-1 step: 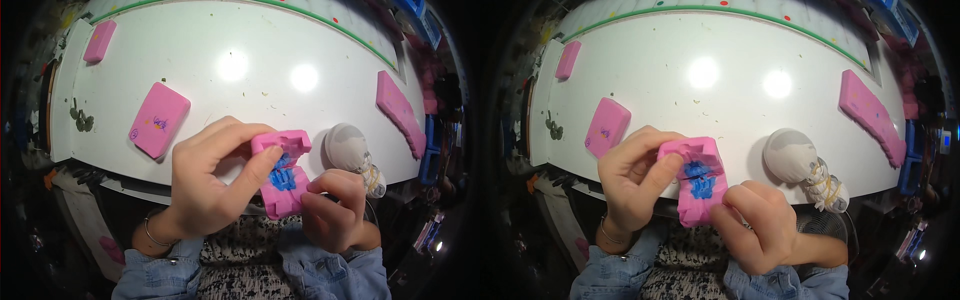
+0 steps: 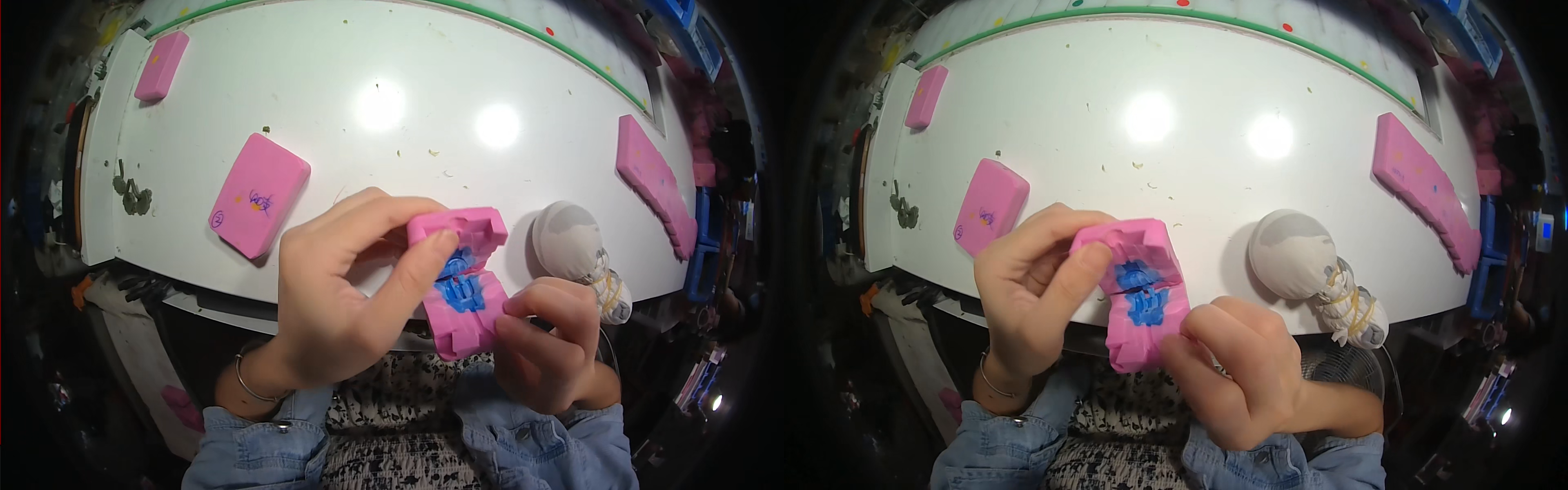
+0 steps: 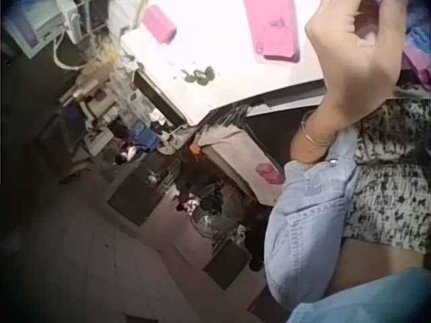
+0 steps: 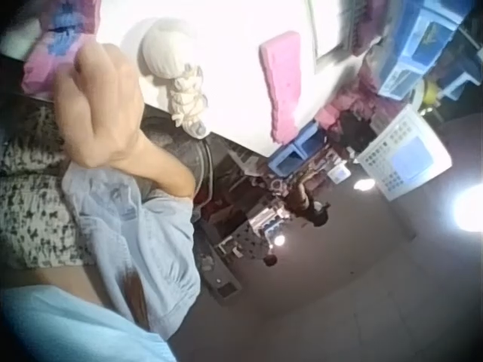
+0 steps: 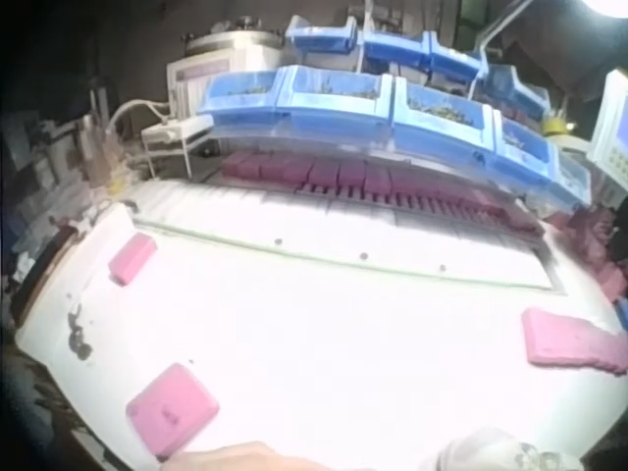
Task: Removing small green wax components from rubber molds and inspecting them for assembly.
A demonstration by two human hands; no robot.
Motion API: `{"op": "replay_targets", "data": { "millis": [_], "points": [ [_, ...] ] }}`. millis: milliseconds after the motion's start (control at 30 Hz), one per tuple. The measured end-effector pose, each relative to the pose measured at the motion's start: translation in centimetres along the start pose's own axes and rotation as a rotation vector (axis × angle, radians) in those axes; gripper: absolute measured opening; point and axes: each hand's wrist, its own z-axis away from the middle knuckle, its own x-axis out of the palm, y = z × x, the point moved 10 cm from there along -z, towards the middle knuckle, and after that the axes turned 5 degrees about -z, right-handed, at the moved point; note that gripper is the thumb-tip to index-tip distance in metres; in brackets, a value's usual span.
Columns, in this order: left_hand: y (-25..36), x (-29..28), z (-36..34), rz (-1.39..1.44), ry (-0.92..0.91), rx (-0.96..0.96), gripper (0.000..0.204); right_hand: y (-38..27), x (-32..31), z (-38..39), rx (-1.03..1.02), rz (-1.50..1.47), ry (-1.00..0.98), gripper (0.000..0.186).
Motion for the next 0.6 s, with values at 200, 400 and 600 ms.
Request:
{"op": "replay_targets", "data": {
  "millis": [200,400,600],
  "points": [
    [-2.6,-0.1,-0.7,0.199,0.024,-0.251,0.016,0.5,0.1,0.5,0.028,-0.07,0.006,0.032],
    [-3.0,-0.2,-1.0,0.282,0.081,-0.253,0.011,1.1,-0.1,-0.3,0.182,-0.034,0.001,0.027],
    [-3.0,0.0,-1.3,0.141,-0.012,-0.217,0.015,2.2,0.4,-0.9,0.354,0.043,-0.128,0.024]
  ]
}}
